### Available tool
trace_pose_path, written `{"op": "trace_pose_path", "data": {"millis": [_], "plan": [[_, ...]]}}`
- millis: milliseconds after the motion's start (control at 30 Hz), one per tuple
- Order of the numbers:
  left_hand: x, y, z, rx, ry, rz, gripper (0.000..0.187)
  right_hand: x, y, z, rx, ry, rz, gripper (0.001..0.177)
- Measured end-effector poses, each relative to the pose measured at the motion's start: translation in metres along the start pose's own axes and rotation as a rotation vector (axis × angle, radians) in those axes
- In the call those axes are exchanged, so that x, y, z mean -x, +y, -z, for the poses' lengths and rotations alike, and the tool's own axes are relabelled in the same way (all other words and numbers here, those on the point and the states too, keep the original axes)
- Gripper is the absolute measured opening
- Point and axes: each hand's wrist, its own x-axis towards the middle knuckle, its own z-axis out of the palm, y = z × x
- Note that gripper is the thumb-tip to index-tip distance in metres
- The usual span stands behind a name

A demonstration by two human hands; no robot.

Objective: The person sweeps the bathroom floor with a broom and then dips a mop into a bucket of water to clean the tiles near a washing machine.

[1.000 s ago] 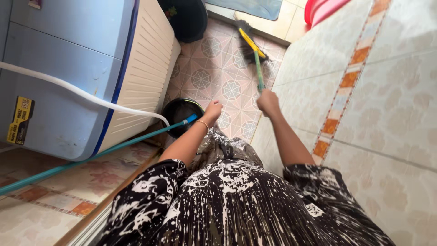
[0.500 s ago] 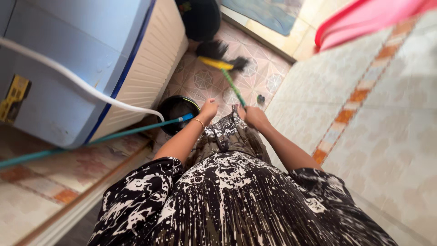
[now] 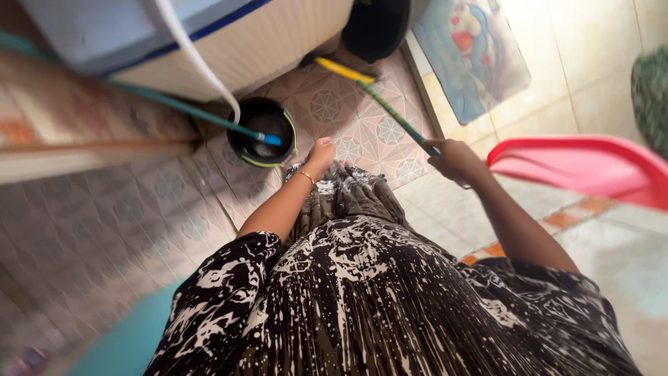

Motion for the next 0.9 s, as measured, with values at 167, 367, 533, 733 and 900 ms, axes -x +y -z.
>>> {"op": "trace_pose_path", "data": {"millis": [167,367,533,733,900], "plan": [[0.019,-0.01,-0.016,0.272,0.045,-0.069,0.051,-0.055,-0.003,-0.05,0.228,0.048,0.142,0.043],[0.052,-0.042,0.002,0.545,0.069,-0.097,0.05,-0.102,-0.006,-0.101,0.655,-0.278,0.341,0.033],[0.088,-0.071,0.022,0.536,0.225,-0.049,0.051,-0.11,-0.049,-0.153,0.526,-0.522,0.425,0.035],[0.113,-0.104,0.071,0.465,0.312,0.125,0.052,-0.111,-0.144,-0.22,0.112,-0.657,0.399,0.038],[0.112,-0.148,0.104,0.399,0.482,0.113,0.053,-0.054,-0.209,-0.231,0.123,-0.459,0.653,0.051]]}}
